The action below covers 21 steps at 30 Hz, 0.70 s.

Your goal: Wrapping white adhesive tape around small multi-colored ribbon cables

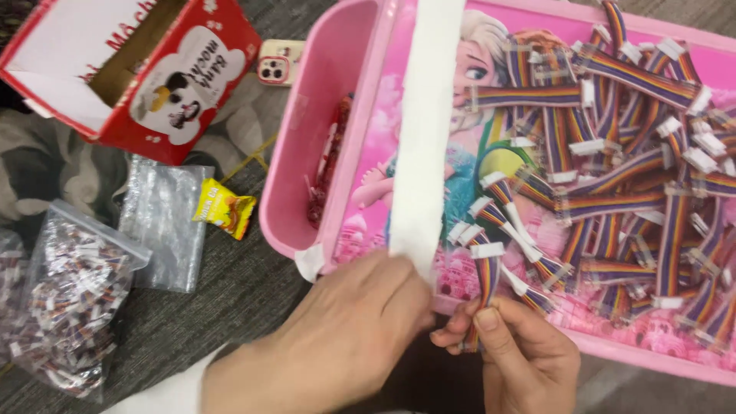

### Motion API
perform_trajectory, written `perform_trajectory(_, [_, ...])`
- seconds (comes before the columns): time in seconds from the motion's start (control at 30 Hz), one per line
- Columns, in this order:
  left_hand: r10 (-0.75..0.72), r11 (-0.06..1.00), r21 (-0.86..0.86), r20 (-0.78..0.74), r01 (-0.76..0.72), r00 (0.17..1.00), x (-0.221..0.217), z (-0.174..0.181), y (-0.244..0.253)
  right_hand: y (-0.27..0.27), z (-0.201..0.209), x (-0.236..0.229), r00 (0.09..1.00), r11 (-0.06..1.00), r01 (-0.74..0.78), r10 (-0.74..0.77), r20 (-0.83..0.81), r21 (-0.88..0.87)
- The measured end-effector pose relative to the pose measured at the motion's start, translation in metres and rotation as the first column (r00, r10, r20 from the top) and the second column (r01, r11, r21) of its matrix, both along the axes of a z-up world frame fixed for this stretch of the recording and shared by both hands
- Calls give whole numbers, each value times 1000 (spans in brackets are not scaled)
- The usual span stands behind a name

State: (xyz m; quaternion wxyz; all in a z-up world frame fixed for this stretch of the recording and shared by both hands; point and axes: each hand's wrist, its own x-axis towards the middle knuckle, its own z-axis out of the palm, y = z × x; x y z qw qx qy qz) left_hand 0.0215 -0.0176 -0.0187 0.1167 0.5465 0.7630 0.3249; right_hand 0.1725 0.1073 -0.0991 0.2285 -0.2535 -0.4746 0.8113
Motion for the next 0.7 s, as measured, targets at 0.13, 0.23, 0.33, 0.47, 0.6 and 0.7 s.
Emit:
perform_trajectory(0.13, [-200, 976, 147, 345, 158, 917, -6, 21, -9, 9, 17, -2, 999, 991, -25, 30, 39, -131])
perform_trajectory(0.23, [-62, 995, -26, 614, 99, 787, -16, 24, -12, 14, 32, -6, 992, 962, -123, 128, 5, -242])
perform_trajectory(0.33, [35, 997, -70, 672, 17, 740, -14, 17, -7, 19, 46, -8, 973, 933, -224, 229, -17, -281])
perform_trajectory(0.47, [89, 991, -134, 690, 6, 718, -14, 15, 5, 19, 48, -5, 952, 916, -304, 302, -47, -261])
perform_trajectory(0.6, [217, 976, -150, 745, -159, 630, -9, 9, 9, 21, 45, -2, 966, 918, -256, 237, -99, -304])
perform_trajectory(0.7, [165, 980, -82, 843, -180, 512, -3, -6, 5, 23, 47, -5, 985, 937, -172, 172, -25, -305])
